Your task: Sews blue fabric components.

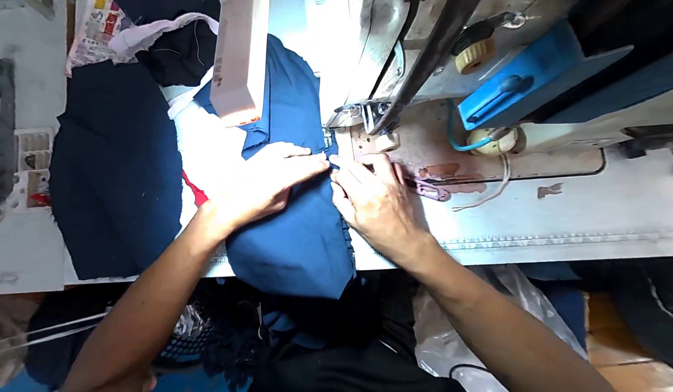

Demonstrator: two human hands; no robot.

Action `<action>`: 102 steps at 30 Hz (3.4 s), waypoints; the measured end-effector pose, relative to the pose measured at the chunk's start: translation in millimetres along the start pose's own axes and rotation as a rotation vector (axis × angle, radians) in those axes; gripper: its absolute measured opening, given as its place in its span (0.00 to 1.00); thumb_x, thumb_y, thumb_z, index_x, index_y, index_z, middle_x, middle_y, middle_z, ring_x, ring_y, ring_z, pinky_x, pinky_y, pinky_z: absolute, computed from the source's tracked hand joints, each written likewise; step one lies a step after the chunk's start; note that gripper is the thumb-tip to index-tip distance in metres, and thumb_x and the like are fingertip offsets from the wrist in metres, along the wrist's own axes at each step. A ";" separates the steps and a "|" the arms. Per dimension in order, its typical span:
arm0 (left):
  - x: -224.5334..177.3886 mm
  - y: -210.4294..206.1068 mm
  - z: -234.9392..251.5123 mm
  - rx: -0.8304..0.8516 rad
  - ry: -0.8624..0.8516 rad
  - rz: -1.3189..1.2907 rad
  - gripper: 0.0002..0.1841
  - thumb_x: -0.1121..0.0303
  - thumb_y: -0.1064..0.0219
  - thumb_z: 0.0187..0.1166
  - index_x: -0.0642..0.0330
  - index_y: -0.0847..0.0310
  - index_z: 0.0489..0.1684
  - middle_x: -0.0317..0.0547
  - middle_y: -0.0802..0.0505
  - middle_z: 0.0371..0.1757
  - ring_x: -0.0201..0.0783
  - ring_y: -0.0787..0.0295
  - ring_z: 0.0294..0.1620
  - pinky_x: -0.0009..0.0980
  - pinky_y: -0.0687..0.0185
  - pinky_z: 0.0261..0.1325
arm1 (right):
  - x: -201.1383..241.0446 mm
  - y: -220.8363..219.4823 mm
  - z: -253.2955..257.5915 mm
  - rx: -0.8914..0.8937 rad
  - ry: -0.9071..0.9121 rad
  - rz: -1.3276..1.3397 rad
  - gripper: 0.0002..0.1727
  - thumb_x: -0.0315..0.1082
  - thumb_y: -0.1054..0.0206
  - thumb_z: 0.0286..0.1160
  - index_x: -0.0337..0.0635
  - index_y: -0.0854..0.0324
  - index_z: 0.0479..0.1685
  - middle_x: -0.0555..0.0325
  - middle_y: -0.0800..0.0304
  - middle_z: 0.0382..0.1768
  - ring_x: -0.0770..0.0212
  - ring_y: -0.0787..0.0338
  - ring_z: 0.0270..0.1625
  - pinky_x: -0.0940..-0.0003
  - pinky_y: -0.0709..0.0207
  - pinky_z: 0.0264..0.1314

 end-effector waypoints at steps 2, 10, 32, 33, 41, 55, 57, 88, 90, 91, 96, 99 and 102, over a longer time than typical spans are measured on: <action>2.8 -5.9 2.8 0.018 0.008 -0.078 0.22 0.73 0.48 0.81 0.60 0.13 0.69 0.50 0.09 0.71 0.49 0.18 0.77 0.44 0.33 0.84 | -0.5 0.3 0.9 -0.012 -0.020 -0.012 0.15 0.38 0.42 0.85 0.43 0.10 0.49 0.57 0.13 0.71 0.46 0.18 0.69 0.47 0.28 0.60; 13.1 -22.7 -1.5 0.070 -0.016 0.003 0.23 0.71 0.48 0.82 0.57 0.15 0.72 0.48 0.11 0.72 0.47 0.20 0.78 0.42 0.34 0.85 | -5.0 -2.9 -3.3 -0.073 -0.077 -0.031 0.14 0.41 0.39 0.83 0.48 0.08 0.48 0.65 0.12 0.71 0.51 0.18 0.68 0.50 0.31 0.64; 43.4 -14.0 12.8 0.120 -0.092 0.035 0.24 0.71 0.51 0.83 0.58 0.17 0.74 0.48 0.11 0.73 0.48 0.22 0.79 0.40 0.37 0.85 | -19.4 -7.8 8.9 -0.021 -0.189 0.043 0.19 0.48 0.38 0.86 0.56 0.11 0.67 0.47 0.19 0.70 0.41 0.23 0.72 0.41 0.29 0.65; 43.8 -13.7 13.9 0.122 -0.099 0.047 0.24 0.71 0.51 0.83 0.59 0.17 0.74 0.48 0.11 0.72 0.49 0.22 0.79 0.41 0.36 0.85 | -20.1 -8.0 8.8 -0.023 -0.188 0.046 0.19 0.48 0.39 0.87 0.57 0.12 0.69 0.47 0.19 0.69 0.41 0.23 0.71 0.41 0.29 0.64; 10.5 27.9 -64.5 -0.050 0.967 0.404 0.33 0.37 0.47 0.85 0.59 0.19 0.67 0.61 0.13 0.61 0.65 0.17 0.65 0.64 0.23 0.59 | -6.8 8.1 -27.7 -0.018 -0.373 0.044 0.27 0.63 0.39 0.80 0.47 0.12 0.41 0.56 0.11 0.38 0.51 0.14 0.47 0.49 0.27 0.52; 23.2 31.2 -98.7 -0.245 0.982 -0.908 0.40 0.66 0.24 0.70 0.55 0.38 0.86 0.42 0.17 0.78 0.33 0.16 0.73 0.32 0.16 0.73 | 4.2 0.7 -21.2 0.155 -0.482 0.307 0.21 0.47 0.28 0.79 0.42 0.19 0.61 0.57 0.15 0.26 0.53 0.13 0.30 0.48 0.21 0.32; 15.6 36.6 -103.4 -0.256 0.868 -1.001 0.46 0.70 0.28 0.72 0.57 0.52 0.93 0.45 0.27 0.87 0.35 0.23 0.80 0.31 0.21 0.79 | 2.4 6.0 -21.2 0.073 -0.460 0.401 0.16 0.42 0.29 0.79 0.44 0.16 0.58 0.61 0.15 0.25 0.60 0.16 0.27 0.56 0.22 0.30; -24.7 21.1 -1.7 -0.107 0.336 0.200 0.19 0.70 0.46 0.85 0.58 0.13 0.67 0.52 0.10 0.71 0.53 0.19 0.77 0.53 0.31 0.81 | 10.4 4.7 -22.5 0.063 -0.332 0.352 0.19 0.31 0.42 0.86 0.41 0.14 0.69 0.50 0.05 0.48 0.55 0.07 0.42 0.54 0.13 0.47; -15.2 -14.1 0.4 -0.018 0.210 0.014 0.20 0.69 0.47 0.85 0.54 0.12 0.68 0.43 0.11 0.75 0.51 0.25 0.84 0.52 0.40 0.89 | 8.4 5.2 -24.9 0.062 -0.338 0.340 0.19 0.32 0.42 0.86 0.42 0.14 0.70 0.52 0.05 0.48 0.58 0.07 0.42 0.58 0.14 0.47; -7.8 -22.6 -4.3 -0.014 0.188 -0.043 0.20 0.69 0.47 0.85 0.54 0.11 0.67 0.42 0.11 0.74 0.51 0.26 0.84 0.52 0.42 0.89 | 6.8 5.0 -26.9 0.056 -0.350 0.342 0.20 0.33 0.42 0.86 0.43 0.15 0.72 0.53 0.05 0.47 0.60 0.08 0.39 0.60 0.14 0.44; 1.7 -23.9 -12.4 0.017 0.176 -0.074 0.21 0.69 0.47 0.84 0.52 0.12 0.69 0.38 0.11 0.74 0.49 0.27 0.85 0.52 0.44 0.90 | 6.1 2.8 -28.8 0.060 -0.377 0.331 0.21 0.34 0.41 0.86 0.44 0.16 0.74 0.55 0.04 0.50 0.64 0.09 0.37 0.66 0.14 0.42; 5.1 -22.9 -11.4 0.029 0.161 -0.068 0.21 0.68 0.47 0.84 0.50 0.12 0.70 0.36 0.12 0.75 0.49 0.28 0.86 0.53 0.44 0.90 | 6.7 2.9 -23.1 0.079 -0.356 0.320 0.21 0.34 0.42 0.86 0.43 0.16 0.74 0.54 0.04 0.47 0.62 0.09 0.36 0.64 0.14 0.42; 11.0 -23.1 -9.3 0.029 0.149 -0.057 0.22 0.68 0.48 0.84 0.50 0.13 0.70 0.37 0.11 0.75 0.49 0.27 0.86 0.55 0.44 0.90 | 4.4 3.1 -16.9 0.081 -0.351 0.326 0.21 0.34 0.41 0.86 0.42 0.16 0.73 0.54 0.04 0.45 0.62 0.09 0.35 0.64 0.15 0.41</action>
Point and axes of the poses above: each hand's wrist, its own z-axis towards the middle knuckle, its own y-axis out of the back of the hand, x = y × z, the point moved 9 cm from there along z, towards the middle knuckle
